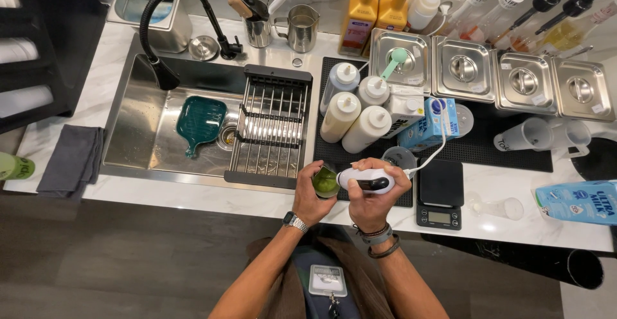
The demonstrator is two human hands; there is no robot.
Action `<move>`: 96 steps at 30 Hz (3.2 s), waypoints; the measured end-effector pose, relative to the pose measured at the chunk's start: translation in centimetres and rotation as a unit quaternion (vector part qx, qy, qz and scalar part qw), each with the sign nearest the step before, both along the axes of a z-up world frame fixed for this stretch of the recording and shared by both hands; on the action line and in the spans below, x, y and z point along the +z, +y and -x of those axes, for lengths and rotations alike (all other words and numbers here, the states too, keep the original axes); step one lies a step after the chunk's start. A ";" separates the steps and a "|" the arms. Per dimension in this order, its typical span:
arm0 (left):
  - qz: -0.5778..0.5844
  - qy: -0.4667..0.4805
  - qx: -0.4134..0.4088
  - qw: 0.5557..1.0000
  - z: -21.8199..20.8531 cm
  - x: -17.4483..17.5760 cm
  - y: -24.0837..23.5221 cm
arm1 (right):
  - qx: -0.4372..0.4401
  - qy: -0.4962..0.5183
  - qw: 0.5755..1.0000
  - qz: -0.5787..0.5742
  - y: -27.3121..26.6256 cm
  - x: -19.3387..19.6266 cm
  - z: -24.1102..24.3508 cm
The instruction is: Preparing a matcha latte by weighing powder, adding water, frothing, adding milk, and frothing again.
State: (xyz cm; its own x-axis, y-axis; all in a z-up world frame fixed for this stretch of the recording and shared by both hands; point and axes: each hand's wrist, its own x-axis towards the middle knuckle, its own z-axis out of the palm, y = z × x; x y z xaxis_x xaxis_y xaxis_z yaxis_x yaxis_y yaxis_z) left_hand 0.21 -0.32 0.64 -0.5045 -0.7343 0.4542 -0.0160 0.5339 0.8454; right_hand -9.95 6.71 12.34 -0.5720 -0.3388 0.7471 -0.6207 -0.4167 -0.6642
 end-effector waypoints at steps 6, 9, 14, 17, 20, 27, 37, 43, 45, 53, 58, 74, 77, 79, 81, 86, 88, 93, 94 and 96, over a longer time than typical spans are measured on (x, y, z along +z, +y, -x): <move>0.000 0.009 -0.002 1.000 -0.2 0.0 -0.1 | 0.007 -0.004 1.000 0.004 0.4 0.0 -0.2; 0.003 0.002 0.000 1.000 -0.4 -0.1 -0.2 | 0.008 0.001 1.000 0.004 0.6 -0.3 -0.3; -0.001 0.006 0.002 1.000 -0.6 -0.1 -0.3 | 0.007 0.000 1.000 -0.004 1.0 -0.8 -0.3; -0.004 0.009 0.003 1.000 -0.6 -0.3 -0.3 | -0.001 0.003 1.000 -0.007 1.1 -0.8 -0.2; 0.009 0.007 0.004 1.000 -0.6 -0.3 -0.2 | -0.011 0.006 1.000 0.000 0.8 -0.5 -0.3; 0.011 0.004 0.005 1.000 -0.7 -0.3 -0.1 | 0.006 0.005 1.000 -0.008 1.4 -0.8 -0.7; 0.004 -0.007 0.006 1.000 -0.5 -0.4 -0.1 | 0.000 -0.001 1.000 -0.002 1.4 -0.2 -0.8; 0.009 -0.010 0.010 1.000 -0.3 -0.4 0.0 | -0.001 0.010 1.000 -0.004 1.7 -0.4 -0.7; 0.007 -0.010 0.011 1.000 -0.3 -0.5 0.0 | -0.005 0.014 1.000 -0.004 1.6 -0.5 -0.6; 0.011 -0.013 0.008 1.000 -0.3 -0.3 -0.1 | -0.008 0.015 1.000 0.005 1.3 0.3 -0.7; 0.018 -0.016 0.019 1.000 -0.3 -0.4 0.0 | 0.001 0.016 1.000 -0.005 1.6 0.1 -1.0; 0.026 0.000 0.027 0.999 -0.4 -1.1 -0.1 | -0.009 0.011 1.000 0.006 1.3 0.3 -1.1; 0.008 0.000 0.025 1.000 -0.4 -1.1 0.0 | -0.010 0.007 1.000 0.009 1.4 0.2 -1.3; -0.013 -0.001 0.021 1.000 -0.5 -0.8 0.0 | -0.004 0.008 1.000 0.005 1.5 0.1 -1.3; -0.034 -0.002 0.017 0.999 -0.6 -0.8 -0.1 | 0.000 0.009 1.000 0.000 1.5 0.1 -1.3; -0.078 -0.006 0.002 0.997 -0.6 -1.6 0.2 | -0.009 0.013 1.000 -0.002 1.5 0.5 -1.3; -0.089 -0.006 0.003 0.996 -0.7 -1.6 0.3 | -0.012 0.016 1.000 -0.005 1.6 0.4 -1.3; -0.106 0.007 -0.001 0.994 -0.8 -1.7 0.2 | -0.012 0.019 1.000 0.003 1.5 0.5 -1.5; -0.112 0.007 -0.003 0.994 -0.8 -1.7 0.2 | -0.011 0.018 1.000 0.005 1.5 0.5 -1.5; -0.119 0.008 -0.005 0.993 -0.9 -1.7 0.2 | -0.010 0.018 1.000 0.007 1.4 0.6 -1.5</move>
State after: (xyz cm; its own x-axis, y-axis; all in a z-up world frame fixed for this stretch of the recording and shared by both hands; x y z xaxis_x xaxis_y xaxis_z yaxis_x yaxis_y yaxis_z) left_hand 1.11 -0.17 -1.05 -0.5063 -0.8168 0.2766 0.0028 0.3192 0.9477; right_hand -8.45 8.13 12.91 -0.5515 -0.3179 0.7713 -0.6516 -0.4132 -0.6362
